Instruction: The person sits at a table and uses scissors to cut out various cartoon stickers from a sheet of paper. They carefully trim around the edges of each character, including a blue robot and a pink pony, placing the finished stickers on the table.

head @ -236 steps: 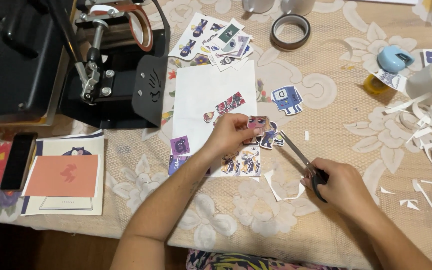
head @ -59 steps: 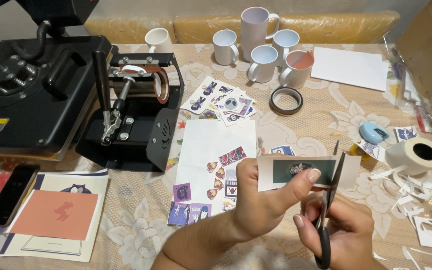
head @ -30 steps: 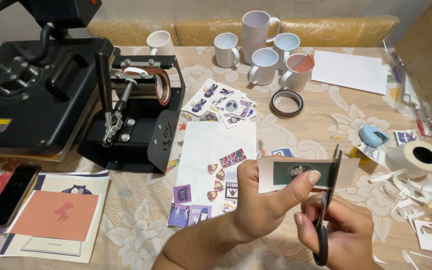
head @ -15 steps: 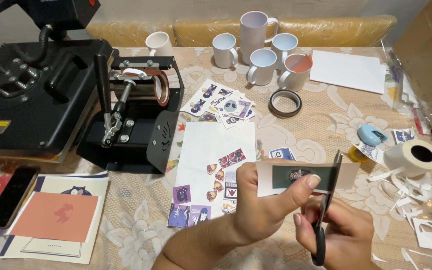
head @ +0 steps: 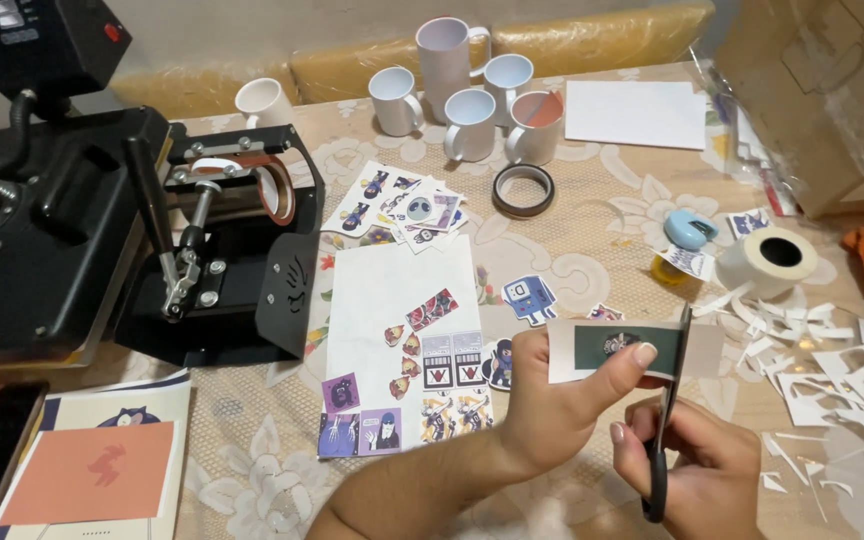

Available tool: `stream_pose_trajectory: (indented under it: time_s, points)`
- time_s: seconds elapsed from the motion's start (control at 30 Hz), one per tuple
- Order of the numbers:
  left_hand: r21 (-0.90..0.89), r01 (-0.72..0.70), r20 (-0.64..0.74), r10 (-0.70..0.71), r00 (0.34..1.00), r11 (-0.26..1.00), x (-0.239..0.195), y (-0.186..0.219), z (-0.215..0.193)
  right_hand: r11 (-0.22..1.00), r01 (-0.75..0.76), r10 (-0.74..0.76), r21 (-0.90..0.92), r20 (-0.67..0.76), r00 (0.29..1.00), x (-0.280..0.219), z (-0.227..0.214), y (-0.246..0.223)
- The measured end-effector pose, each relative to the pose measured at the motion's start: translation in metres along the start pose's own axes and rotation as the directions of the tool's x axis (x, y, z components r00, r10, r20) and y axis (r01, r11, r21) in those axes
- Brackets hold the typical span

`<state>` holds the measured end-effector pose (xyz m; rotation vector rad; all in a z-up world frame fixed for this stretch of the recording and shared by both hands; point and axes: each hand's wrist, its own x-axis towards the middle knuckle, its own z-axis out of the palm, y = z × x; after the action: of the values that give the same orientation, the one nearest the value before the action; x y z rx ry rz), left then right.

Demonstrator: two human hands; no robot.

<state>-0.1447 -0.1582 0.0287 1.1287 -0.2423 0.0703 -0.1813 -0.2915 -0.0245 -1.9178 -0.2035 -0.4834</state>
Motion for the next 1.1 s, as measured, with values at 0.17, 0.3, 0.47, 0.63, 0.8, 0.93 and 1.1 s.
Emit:
stream_pose_trajectory:
  time_s: [0.17,0.3,0.47,0.63,0.8,0.93,1.1]
  points:
    - [-0.138,0.143,0.035,-0.140,0.990,0.980,-0.003,-0.021,0.010,0.997,-0.080,0.082,0.018,-0.103,0.991,-0.017,-0.006,0.011]
    - [-0.072,0.122,0.044,-0.119,0.992,0.990,-0.005,-0.015,0.010,0.998,-0.064,0.061,-0.015,-0.147,0.987,-0.019,-0.004,0.007]
    - [0.024,0.062,-0.005,-0.062,0.998,0.998,-0.001,-0.013,-0.004,0.979,0.171,-0.136,0.110,-0.271,0.953,0.004,-0.011,-0.019]
    - [0.004,-0.055,0.126,0.054,0.991,0.998,0.002,0.015,-0.024,0.976,0.207,-0.194,0.062,-0.172,0.966,0.037,-0.027,-0.045]
    - [0.402,-0.237,0.231,0.153,0.961,0.884,0.006,0.040,-0.043,0.957,0.287,-0.281,0.049,-0.104,0.954,0.051,-0.015,-0.061]
    - [0.496,-0.308,0.282,0.185,0.941,0.812,0.007,0.058,-0.050,0.978,0.141,-0.116,0.153,-0.163,0.980,0.051,-0.004,-0.059]
    - [0.367,-0.299,0.155,0.258,0.953,0.881,0.008,0.052,-0.050,0.948,-0.040,0.112,0.317,-0.210,0.971,0.051,0.015,-0.056]
